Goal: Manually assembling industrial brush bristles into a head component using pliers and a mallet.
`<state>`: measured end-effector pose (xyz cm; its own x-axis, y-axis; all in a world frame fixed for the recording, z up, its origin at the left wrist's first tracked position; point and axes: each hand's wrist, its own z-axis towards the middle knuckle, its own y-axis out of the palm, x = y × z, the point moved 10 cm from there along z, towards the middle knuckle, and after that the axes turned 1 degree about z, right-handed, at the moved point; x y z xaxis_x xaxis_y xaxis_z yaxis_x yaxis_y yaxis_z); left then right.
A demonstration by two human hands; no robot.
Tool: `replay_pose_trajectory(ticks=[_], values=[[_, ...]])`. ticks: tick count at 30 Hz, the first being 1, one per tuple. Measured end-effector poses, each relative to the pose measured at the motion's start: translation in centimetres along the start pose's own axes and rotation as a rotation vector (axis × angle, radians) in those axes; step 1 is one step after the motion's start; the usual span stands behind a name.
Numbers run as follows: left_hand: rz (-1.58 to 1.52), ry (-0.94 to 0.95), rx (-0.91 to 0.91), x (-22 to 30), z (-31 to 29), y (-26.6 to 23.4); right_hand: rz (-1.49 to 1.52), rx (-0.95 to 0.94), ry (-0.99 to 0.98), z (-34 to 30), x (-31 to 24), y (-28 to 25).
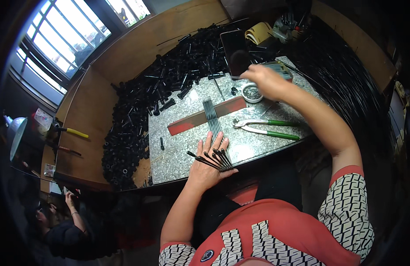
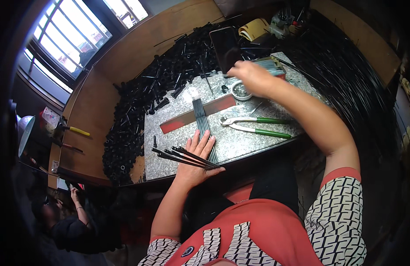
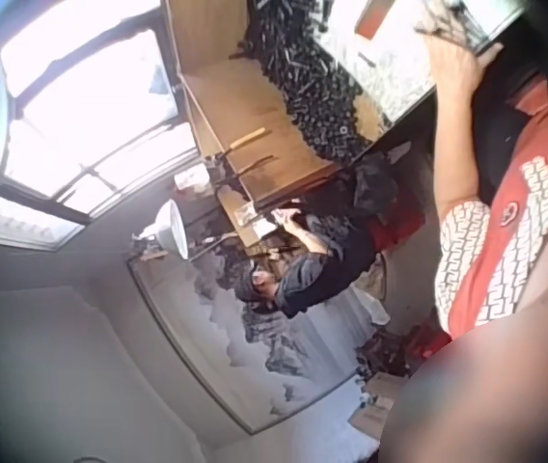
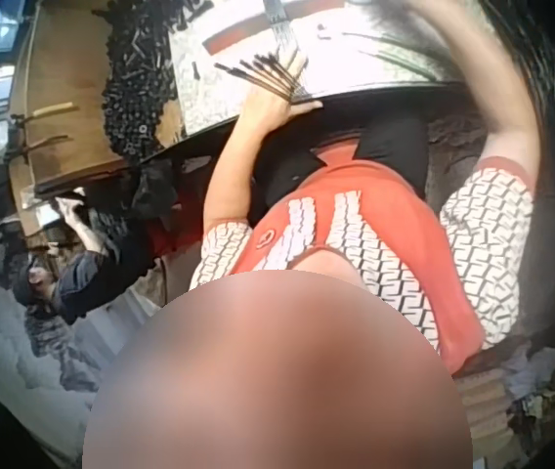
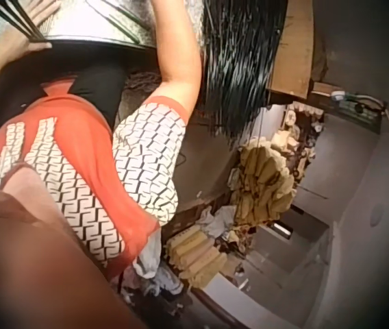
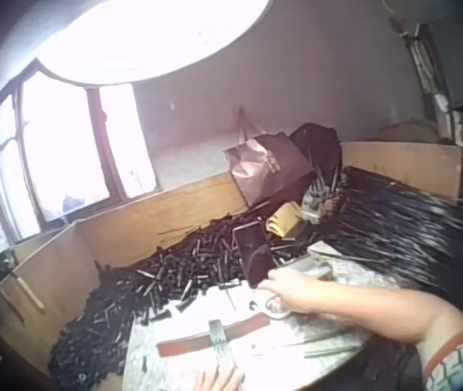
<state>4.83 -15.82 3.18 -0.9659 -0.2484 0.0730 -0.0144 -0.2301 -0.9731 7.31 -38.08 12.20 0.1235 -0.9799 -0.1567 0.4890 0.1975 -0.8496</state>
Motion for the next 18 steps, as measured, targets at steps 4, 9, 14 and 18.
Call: replay_pose_trajectory(ticks=[4, 9, 14, 18], values=[[-0.031, -0.008, 0.003, -0.1, 0.1, 0.2, -0.088, -0.173, -0.099, 0.3, -3.7, 5.4], [-0.047, -0.022, 0.0, -0.2, 0.1, 0.2, -0.122, -0.187, -0.101, 0.7, -3.9, 7.3], [-0.079, -0.024, 0.009, -0.3, 0.1, 0.1, -0.154, -0.132, -0.091, 0.7, -3.6, 7.2], [-0.08, -0.012, 0.026, -0.2, 0.1, 0.0, -0.154, -0.136, -0.085, 0.7, -3.6, 7.2]])
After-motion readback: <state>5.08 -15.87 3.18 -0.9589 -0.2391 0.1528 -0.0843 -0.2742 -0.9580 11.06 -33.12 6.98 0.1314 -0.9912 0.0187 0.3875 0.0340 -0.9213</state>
